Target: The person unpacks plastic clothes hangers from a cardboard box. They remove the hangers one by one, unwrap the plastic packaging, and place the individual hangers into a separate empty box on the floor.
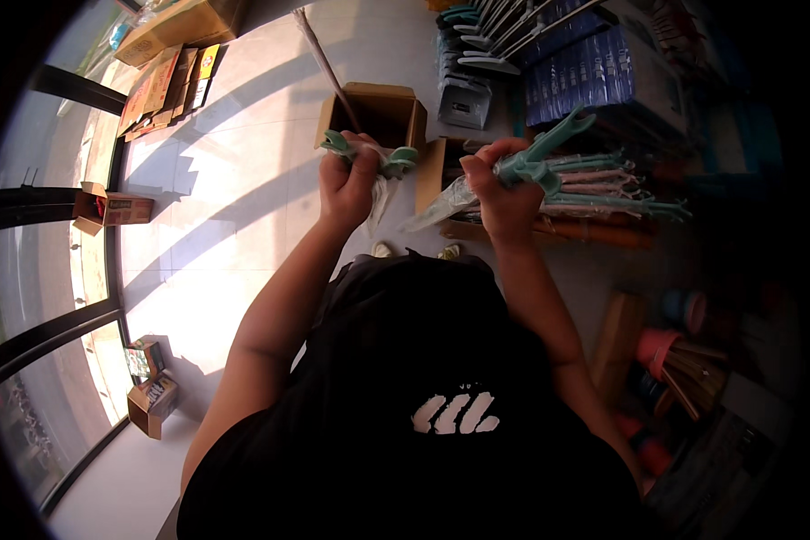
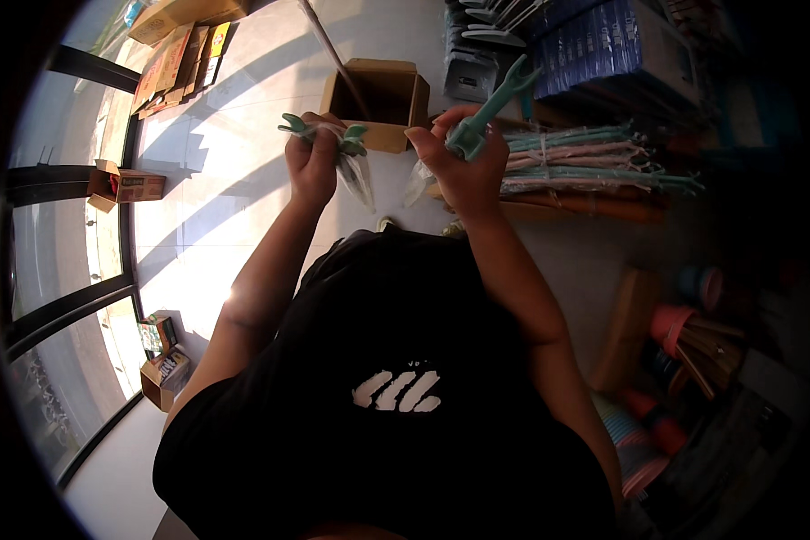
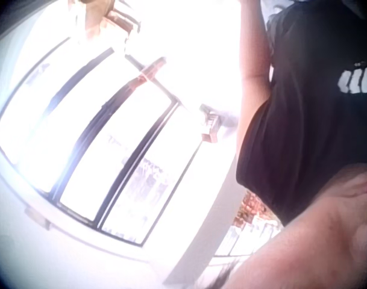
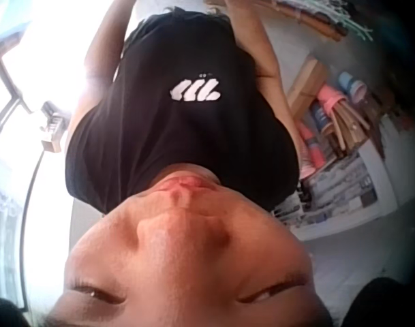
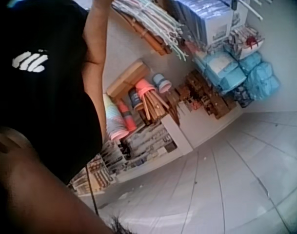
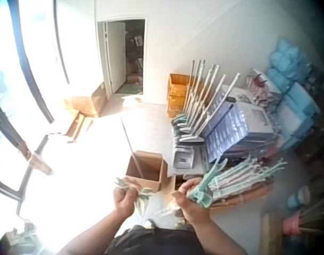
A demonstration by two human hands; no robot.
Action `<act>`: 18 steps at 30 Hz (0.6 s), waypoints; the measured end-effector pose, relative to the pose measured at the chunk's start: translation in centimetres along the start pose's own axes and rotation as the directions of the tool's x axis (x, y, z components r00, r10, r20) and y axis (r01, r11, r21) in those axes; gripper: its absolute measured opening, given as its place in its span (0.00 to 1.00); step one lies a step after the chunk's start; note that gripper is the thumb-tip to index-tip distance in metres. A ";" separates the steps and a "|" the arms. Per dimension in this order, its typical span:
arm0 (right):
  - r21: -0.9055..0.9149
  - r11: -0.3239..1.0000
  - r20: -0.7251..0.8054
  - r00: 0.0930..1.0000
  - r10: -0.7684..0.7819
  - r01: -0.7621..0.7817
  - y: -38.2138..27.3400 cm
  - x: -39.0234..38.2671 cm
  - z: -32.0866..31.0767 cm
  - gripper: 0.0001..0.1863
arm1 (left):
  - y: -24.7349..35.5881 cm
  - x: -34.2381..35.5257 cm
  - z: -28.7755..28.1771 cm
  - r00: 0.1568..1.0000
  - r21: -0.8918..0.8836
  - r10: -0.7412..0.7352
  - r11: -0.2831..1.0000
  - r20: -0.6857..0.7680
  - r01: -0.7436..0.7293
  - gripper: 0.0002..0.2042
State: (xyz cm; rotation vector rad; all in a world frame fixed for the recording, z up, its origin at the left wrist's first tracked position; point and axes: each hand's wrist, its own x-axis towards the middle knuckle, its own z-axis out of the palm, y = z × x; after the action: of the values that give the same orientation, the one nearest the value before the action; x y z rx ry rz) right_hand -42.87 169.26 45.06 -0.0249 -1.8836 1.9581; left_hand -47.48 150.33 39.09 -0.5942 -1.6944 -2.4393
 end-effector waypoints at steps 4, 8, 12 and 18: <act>-0.022 0.999 0.010 0.999 -0.048 0.048 0.1 0.1 -0.1 0.17 | 0.2 0.0 0.2 1.000 -0.030 0.000 1.000 -0.020 -0.001 0.09; -0.028 0.994 0.048 0.993 -0.108 0.109 -0.5 0.1 0.2 0.19 | -0.2 -0.2 0.0 1.000 -0.048 -0.028 0.998 0.006 0.029 0.09; -0.068 0.980 0.110 0.978 -0.178 0.186 -0.6 0.5 0.0 0.19 | -0.4 0.1 0.3 0.996 -0.007 -0.053 0.999 0.068 0.053 0.08; -0.086 0.976 0.250 0.953 -0.173 0.199 -2.3 1.9 0.2 0.15 | -2.0 0.5 -0.7 0.993 0.057 -0.069 0.996 0.098 0.064 0.09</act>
State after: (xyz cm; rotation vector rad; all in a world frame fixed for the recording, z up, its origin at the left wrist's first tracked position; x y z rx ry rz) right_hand -44.04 169.62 47.79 0.3623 -2.0609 1.7941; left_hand -48.70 150.52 37.34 -0.6735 -1.8400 -2.4386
